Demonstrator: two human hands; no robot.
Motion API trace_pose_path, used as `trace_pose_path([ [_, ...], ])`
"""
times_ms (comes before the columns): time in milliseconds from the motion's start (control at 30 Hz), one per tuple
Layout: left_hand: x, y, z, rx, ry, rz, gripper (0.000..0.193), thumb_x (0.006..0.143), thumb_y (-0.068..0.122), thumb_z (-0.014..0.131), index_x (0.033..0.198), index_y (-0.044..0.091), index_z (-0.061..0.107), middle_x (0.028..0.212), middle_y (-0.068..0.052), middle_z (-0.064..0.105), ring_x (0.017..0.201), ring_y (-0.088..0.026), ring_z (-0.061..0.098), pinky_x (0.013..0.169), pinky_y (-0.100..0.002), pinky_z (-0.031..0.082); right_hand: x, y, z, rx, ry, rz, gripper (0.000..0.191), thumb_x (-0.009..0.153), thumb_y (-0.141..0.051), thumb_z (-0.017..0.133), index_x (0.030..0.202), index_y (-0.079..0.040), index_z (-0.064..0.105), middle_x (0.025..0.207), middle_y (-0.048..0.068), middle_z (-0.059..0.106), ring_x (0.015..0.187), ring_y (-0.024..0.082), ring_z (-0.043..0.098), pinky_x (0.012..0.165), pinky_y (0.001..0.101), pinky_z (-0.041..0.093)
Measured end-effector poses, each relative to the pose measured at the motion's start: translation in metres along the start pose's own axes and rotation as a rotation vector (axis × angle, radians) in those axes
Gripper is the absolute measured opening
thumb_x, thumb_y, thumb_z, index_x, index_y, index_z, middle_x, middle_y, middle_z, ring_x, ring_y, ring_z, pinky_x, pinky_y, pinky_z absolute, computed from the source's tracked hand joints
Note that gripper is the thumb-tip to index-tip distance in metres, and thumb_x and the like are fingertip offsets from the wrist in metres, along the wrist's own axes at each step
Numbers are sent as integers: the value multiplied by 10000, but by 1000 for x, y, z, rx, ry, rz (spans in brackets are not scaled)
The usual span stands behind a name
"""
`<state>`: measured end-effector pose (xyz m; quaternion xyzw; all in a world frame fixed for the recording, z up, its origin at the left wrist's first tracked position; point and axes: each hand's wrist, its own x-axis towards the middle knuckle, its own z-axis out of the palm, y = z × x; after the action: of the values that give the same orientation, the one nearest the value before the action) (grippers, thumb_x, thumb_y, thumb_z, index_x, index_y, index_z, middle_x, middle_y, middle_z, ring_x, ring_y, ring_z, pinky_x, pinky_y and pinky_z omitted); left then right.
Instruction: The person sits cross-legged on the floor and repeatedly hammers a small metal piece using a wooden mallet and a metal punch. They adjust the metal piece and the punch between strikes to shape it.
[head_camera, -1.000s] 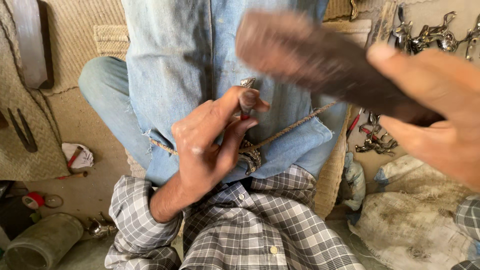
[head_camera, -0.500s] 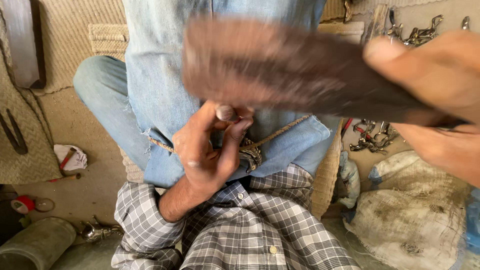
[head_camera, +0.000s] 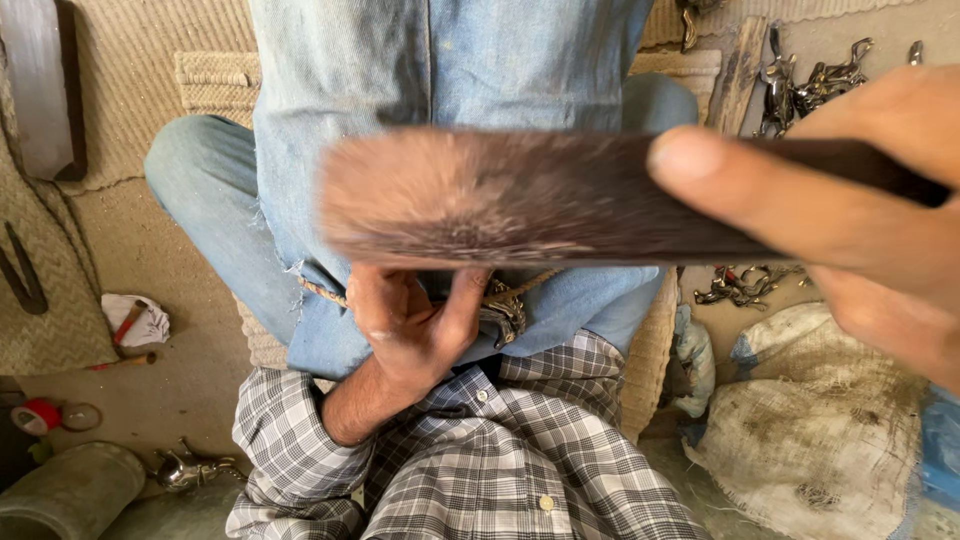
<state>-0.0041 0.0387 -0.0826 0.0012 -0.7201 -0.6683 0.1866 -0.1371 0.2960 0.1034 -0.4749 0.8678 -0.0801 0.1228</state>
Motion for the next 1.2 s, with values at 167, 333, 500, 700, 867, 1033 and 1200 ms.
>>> trace_pose_path([
  [167, 15, 14, -1, -230, 32, -180, 409, 1057, -55, 715, 1318, -28, 401, 1129, -126, 630, 975, -121, 681, 861, -248, 595, 8, 1, 2, -29, -59, 17, 854, 762, 54, 789, 1525, -211, 510, 854, 122, 693, 631, 218, 562, 590, 386, 496],
  [333, 34, 24, -4, -122, -72, -196, 374, 1068, -60, 698, 1303, -34, 408, 1035, -125, 676, 882, -125, 695, 780, -234, 591, 20, 6, -3, -39, -18, -39, 848, 763, 50, 783, 1532, -175, 507, 911, 141, 695, 679, 227, 572, 628, 389, 502],
  [500, 44, 30, -1, 29, -58, -230, 449, 1005, -53, 758, 1317, -40, 436, 940, -123, 679, 688, -61, 589, 581, -185, 489, 26, 7, -8, -7, 79, 46, 781, 801, 106, 762, 1504, -120, 505, 938, 171, 666, 682, 233, 570, 595, 381, 488],
  [700, 49, 33, -1, -90, -83, -186, 446, 1045, -73, 730, 1342, -21, 402, 1099, -149, 682, 731, -53, 643, 597, -161, 516, 33, 19, -5, 2, 71, -25, 725, 820, 81, 766, 1462, -121, 498, 873, 163, 663, 625, 245, 546, 564, 413, 465],
  [867, 53, 34, -1, 18, -120, -162, 462, 1025, -82, 764, 1337, 10, 435, 1031, -119, 717, 657, -36, 592, 568, -155, 454, 39, 30, -8, 29, 11, -30, 781, 783, 28, 799, 1501, -117, 527, 815, 147, 664, 596, 222, 565, 541, 388, 472],
  [1033, 65, 39, -5, 19, -215, -166, 436, 1021, -73, 761, 1349, -31, 478, 1117, -140, 753, 647, -30, 614, 584, -165, 483, 40, 36, -6, 171, -2, 29, 786, 801, 117, 738, 1510, -109, 486, 782, 125, 651, 595, 188, 589, 531, 359, 468],
  [1200, 78, 42, -7, 68, -290, -173, 450, 979, -52, 787, 1352, -19, 538, 1163, -110, 776, 622, -18, 596, 589, -182, 487, 26, 38, -2, 186, 26, 91, 826, 790, 161, 687, 1536, -93, 441, 929, 168, 677, 742, 238, 647, 601, 357, 517],
])
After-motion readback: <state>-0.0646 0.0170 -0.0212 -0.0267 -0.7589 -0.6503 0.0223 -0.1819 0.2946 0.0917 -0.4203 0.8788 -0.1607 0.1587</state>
